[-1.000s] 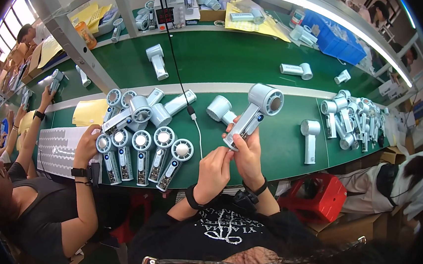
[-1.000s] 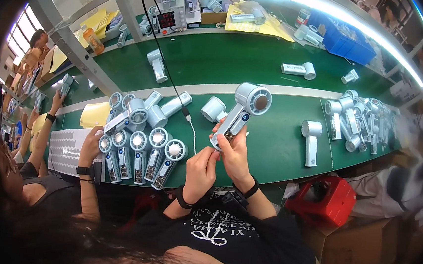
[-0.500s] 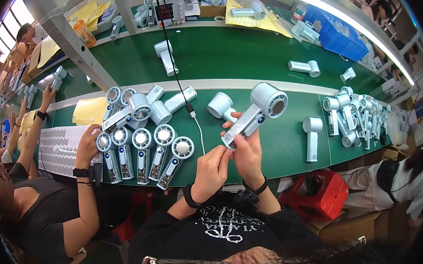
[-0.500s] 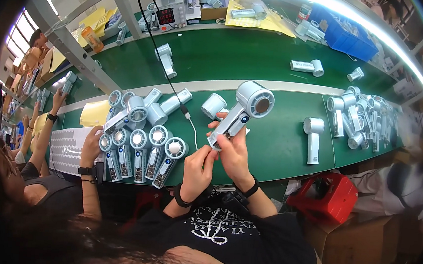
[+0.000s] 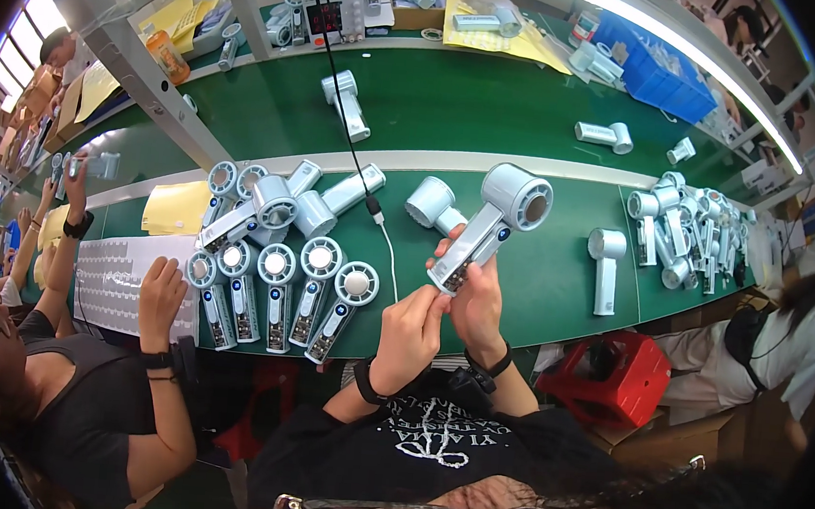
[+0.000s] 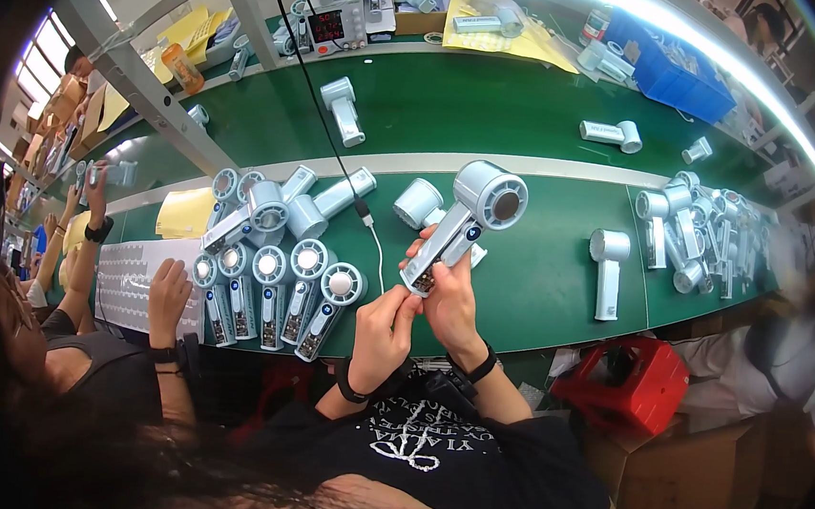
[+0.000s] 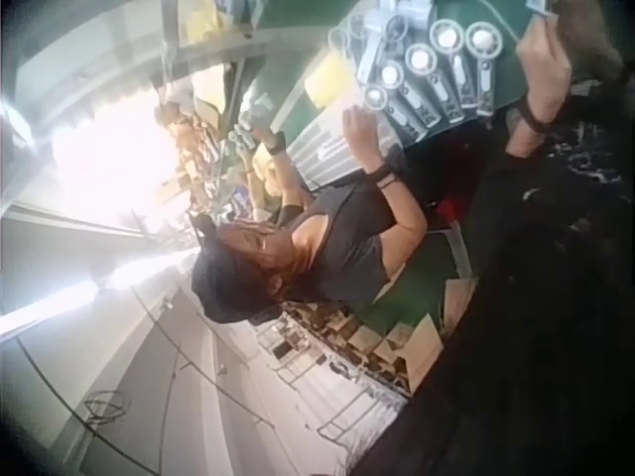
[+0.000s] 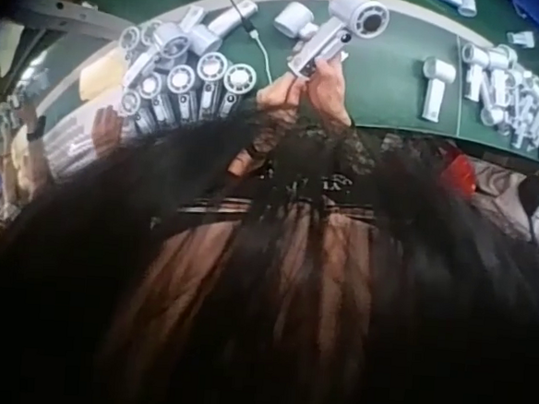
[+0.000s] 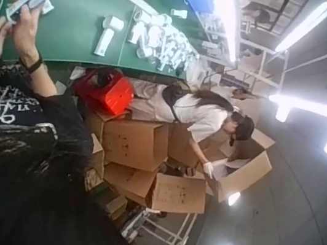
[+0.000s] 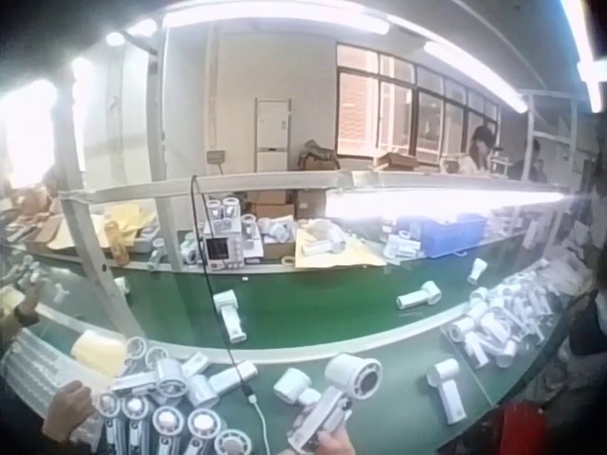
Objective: Assembling handheld electronic devices by fitting plastic housings and internal components together on an assembly line.
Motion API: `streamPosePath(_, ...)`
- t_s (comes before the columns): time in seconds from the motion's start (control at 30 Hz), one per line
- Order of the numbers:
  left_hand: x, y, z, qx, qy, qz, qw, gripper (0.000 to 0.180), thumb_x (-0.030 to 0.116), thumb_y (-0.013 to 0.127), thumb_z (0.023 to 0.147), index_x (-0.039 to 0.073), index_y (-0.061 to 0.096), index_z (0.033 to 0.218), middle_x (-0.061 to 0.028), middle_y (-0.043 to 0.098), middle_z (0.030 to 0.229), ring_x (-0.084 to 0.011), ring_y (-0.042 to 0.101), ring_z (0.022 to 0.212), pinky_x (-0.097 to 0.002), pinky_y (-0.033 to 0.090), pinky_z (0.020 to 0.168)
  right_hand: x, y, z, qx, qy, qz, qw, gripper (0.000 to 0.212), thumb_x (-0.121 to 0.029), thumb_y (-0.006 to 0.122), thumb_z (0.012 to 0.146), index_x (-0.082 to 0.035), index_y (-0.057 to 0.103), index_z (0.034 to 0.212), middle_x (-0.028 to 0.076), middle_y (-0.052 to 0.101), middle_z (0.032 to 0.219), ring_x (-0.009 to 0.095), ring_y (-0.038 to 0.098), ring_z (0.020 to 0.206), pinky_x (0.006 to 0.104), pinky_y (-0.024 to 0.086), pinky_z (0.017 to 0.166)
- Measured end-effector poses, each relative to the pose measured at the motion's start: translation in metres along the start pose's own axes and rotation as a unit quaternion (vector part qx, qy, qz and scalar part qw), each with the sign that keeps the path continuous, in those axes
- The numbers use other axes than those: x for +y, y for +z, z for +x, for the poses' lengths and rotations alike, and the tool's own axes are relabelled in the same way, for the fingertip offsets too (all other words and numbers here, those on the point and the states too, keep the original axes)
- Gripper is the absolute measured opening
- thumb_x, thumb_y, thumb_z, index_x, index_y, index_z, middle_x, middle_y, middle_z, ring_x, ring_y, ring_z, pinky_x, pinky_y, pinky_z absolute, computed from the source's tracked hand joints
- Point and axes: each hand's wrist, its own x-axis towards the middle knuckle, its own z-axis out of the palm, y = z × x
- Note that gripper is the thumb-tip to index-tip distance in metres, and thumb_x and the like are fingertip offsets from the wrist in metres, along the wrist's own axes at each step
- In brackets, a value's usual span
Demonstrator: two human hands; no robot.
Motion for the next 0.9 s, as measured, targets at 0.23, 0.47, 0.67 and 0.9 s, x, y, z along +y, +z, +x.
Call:
streamPosePath(0.23, -0.015, -0.003, 0.001, -0.035, -0.048, -0.048, 0.997, 0.014, 0.002, 0.052, 0.092, -0.005, 0.053, 0.079, -0.0133, 0.056, 0.070, -0.0233, 0.053, 0.057, -0.0317, 0.039, 0.051, 0.002, -0.005, -0.003, -0.013, -0.025, -0.149, 0.988, 0.044, -0.003, 0.049, 0.090, -0.002, 0.029, 0.129, 0.013, 0.044, 0.117, 0.020, 0.052, 0.099, 0.0330, 0.046, 0.089)
streamPosePath(0.47, -0.028, -0.008, -0.003, -0.023, -0.049, -0.209, 0.976, 0.008, 0.004, 0.060, 0.088, -0.005, 0.060, 0.088, -0.0156, 0.059, 0.110, -0.0208, 0.059, 0.083, -0.0274, 0.045, 0.066, -0.011, -0.003, -0.009, -0.044, -0.051, -0.167, 0.984, 0.065, -0.006, 0.065, 0.084, -0.003, 0.022, 0.133, 0.016, 0.044, 0.126, 0.026, 0.052, 0.113, 0.0371, 0.044, 0.095)
streamPosePath(0.67, -0.025, -0.032, -0.006, -0.041, -0.044, -0.278, 0.959, 0.011, 0.004, 0.064, 0.085, -0.006, 0.061, 0.080, -0.0165, 0.061, 0.114, -0.0159, 0.058, 0.084, -0.0256, 0.045, 0.068, -0.062, -0.048, -0.006, -0.130, -0.097, -0.451, 0.877, 0.091, -0.021, 0.083, 0.070, -0.003, 0.024, 0.136, 0.021, 0.041, 0.135, 0.031, 0.051, 0.117, 0.0394, 0.045, 0.095)
streamPosePath(0.9, -0.036, -0.039, -0.008, -0.138, -0.062, -0.282, 0.947, 0.016, 0.006, 0.063, 0.087, -0.006, 0.060, 0.077, -0.0174, 0.063, 0.108, -0.0160, 0.058, 0.083, -0.0245, 0.044, 0.067, -0.093, -0.053, 0.028, -0.163, -0.208, -0.417, 0.870, 0.092, -0.028, 0.090, 0.058, -0.003, 0.036, 0.128, 0.024, 0.052, 0.125, 0.033, 0.055, 0.114, 0.0433, 0.047, 0.092)
